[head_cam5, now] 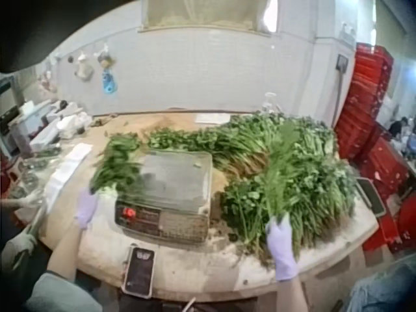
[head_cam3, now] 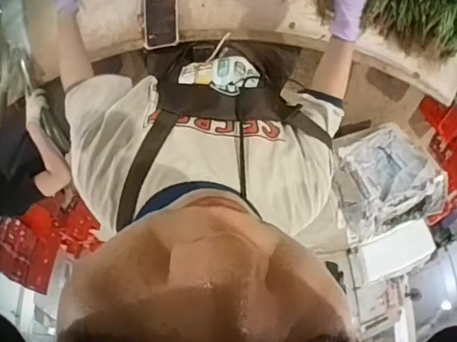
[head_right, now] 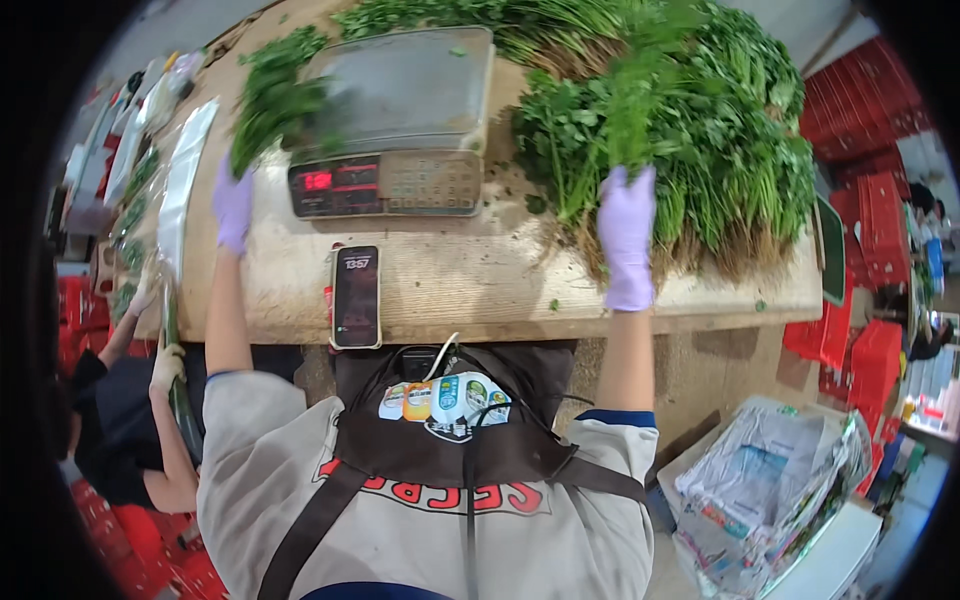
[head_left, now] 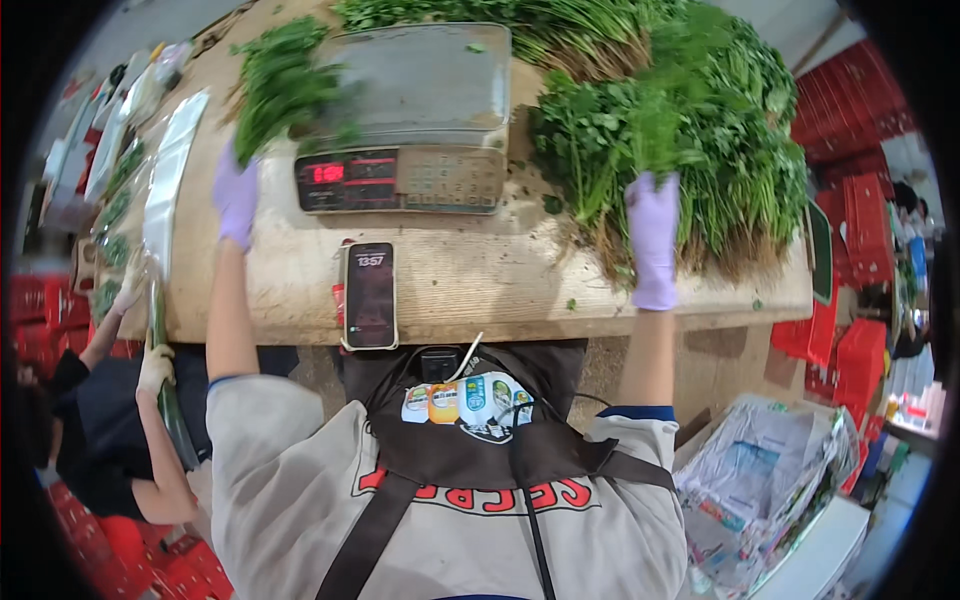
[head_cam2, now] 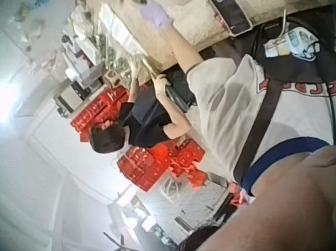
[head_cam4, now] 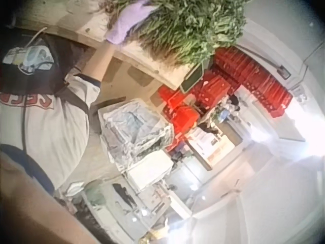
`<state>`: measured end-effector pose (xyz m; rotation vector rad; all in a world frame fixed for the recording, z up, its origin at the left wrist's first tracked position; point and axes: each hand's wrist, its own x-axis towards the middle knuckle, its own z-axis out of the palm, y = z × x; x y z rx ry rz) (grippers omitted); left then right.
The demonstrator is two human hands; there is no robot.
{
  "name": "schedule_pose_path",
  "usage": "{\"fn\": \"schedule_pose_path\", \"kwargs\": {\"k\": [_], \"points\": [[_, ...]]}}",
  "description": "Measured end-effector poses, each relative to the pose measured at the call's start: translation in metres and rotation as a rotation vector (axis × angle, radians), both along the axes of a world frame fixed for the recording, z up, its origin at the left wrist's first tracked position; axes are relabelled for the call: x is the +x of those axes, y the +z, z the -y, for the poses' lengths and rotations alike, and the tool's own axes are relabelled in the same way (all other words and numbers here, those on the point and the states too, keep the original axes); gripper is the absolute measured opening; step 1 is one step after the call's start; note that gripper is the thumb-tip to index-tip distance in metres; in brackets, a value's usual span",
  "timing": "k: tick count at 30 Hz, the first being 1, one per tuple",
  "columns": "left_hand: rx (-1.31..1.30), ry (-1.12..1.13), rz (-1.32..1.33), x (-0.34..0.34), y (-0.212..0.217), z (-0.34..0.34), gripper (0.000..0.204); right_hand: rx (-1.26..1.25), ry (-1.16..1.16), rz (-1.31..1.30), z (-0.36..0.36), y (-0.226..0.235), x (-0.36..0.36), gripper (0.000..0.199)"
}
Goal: The recorder is sorting bunches of cilantro and weighing them on an electronic scale at a preparation station.
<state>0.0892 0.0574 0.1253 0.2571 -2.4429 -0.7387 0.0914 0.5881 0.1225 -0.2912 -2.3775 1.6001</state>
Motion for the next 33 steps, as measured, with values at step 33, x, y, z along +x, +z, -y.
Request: {"fn": "schedule_pose_path", "kwargs": {"k": [33], "points": [[1.110,-0.738,0.767,-0.033,-0.044,-0.358,0.007,0.375,0.034,0.176,0.000,-0.100,0.001,0.029]]}}
